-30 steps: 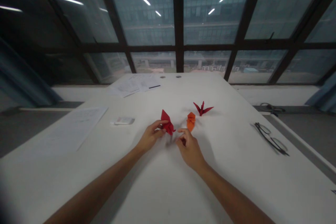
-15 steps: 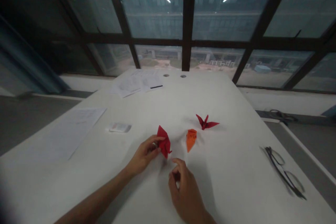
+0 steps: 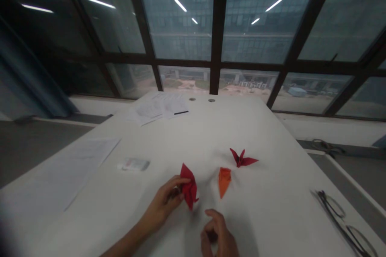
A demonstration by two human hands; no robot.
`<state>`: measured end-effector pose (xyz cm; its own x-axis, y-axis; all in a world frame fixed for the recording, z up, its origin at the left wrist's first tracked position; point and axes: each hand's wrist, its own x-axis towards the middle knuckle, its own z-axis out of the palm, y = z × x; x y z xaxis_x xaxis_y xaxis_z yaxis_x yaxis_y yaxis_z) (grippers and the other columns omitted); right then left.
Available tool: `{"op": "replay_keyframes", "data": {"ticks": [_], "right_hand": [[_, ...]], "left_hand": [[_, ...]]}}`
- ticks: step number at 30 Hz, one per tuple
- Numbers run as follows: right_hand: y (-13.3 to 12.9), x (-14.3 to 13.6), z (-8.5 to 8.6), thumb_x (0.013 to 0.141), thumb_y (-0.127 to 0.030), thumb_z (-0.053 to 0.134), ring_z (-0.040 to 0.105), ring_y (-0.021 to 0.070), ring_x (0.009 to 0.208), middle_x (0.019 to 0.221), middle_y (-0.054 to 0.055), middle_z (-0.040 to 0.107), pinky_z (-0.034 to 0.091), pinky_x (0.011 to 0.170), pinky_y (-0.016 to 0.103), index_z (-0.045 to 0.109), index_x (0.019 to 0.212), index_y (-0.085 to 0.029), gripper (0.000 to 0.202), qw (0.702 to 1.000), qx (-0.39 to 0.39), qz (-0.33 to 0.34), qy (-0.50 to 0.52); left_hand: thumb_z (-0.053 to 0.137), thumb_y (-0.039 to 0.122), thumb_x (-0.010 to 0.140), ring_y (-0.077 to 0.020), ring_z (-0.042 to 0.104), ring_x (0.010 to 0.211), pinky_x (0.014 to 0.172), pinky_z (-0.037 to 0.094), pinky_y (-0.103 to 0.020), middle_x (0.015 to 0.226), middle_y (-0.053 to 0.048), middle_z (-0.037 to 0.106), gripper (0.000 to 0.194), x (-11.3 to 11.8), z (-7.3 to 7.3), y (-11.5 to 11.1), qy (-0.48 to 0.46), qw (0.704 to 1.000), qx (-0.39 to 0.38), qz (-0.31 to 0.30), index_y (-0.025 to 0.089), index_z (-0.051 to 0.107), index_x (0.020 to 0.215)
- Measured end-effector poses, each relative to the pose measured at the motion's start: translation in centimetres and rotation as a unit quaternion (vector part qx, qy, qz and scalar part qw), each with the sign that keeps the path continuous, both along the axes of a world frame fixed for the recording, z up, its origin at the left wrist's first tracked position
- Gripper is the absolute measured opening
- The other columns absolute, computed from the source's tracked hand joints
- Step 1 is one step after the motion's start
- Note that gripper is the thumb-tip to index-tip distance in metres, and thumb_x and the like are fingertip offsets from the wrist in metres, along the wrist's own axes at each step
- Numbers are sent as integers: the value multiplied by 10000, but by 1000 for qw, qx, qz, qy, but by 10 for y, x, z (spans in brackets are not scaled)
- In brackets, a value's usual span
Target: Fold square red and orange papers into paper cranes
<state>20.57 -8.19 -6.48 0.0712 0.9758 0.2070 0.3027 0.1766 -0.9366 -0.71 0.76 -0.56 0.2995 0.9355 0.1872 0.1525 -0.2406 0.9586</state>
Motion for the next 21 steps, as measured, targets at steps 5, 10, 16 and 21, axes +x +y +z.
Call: {"op": "replay_keyframes", "data": {"ticks": [5,10,16,21], "right_hand": [[4,3,35,990,-406,524,607,168,660,738,-30,618,490,662,269,534,1260,-203,338,999,-36,28,-6],[6,7,44,966,-380,523,588,172,653,729,-42,607,455,657,287,499,1257,-189,349,998,-51,31,11],[8,8,38,967,-379,523,580,176,659,741,-36,615,446,655,296,484,1278,-193,365,997,-60,36,26],[7,9,39,970,-390,538,607,182,678,766,-22,639,474,664,303,508,1282,-203,365,996,-60,37,47]], "left_hand": [[656,352,949,-205,618,977,801,492,-304,1192,-106,657,308,6,6,4,-7,1000,10,4,200,700,1213],[676,266,908,-185,614,927,765,479,-288,1165,-91,659,326,11,4,4,9,1000,26,-8,204,690,1228],[686,244,890,-189,619,911,756,470,-295,1161,-95,672,353,12,4,3,25,999,34,-15,205,691,1241],[688,318,920,-205,624,956,805,473,-309,1154,-105,683,327,12,6,4,25,999,33,-25,196,710,1222]]}}
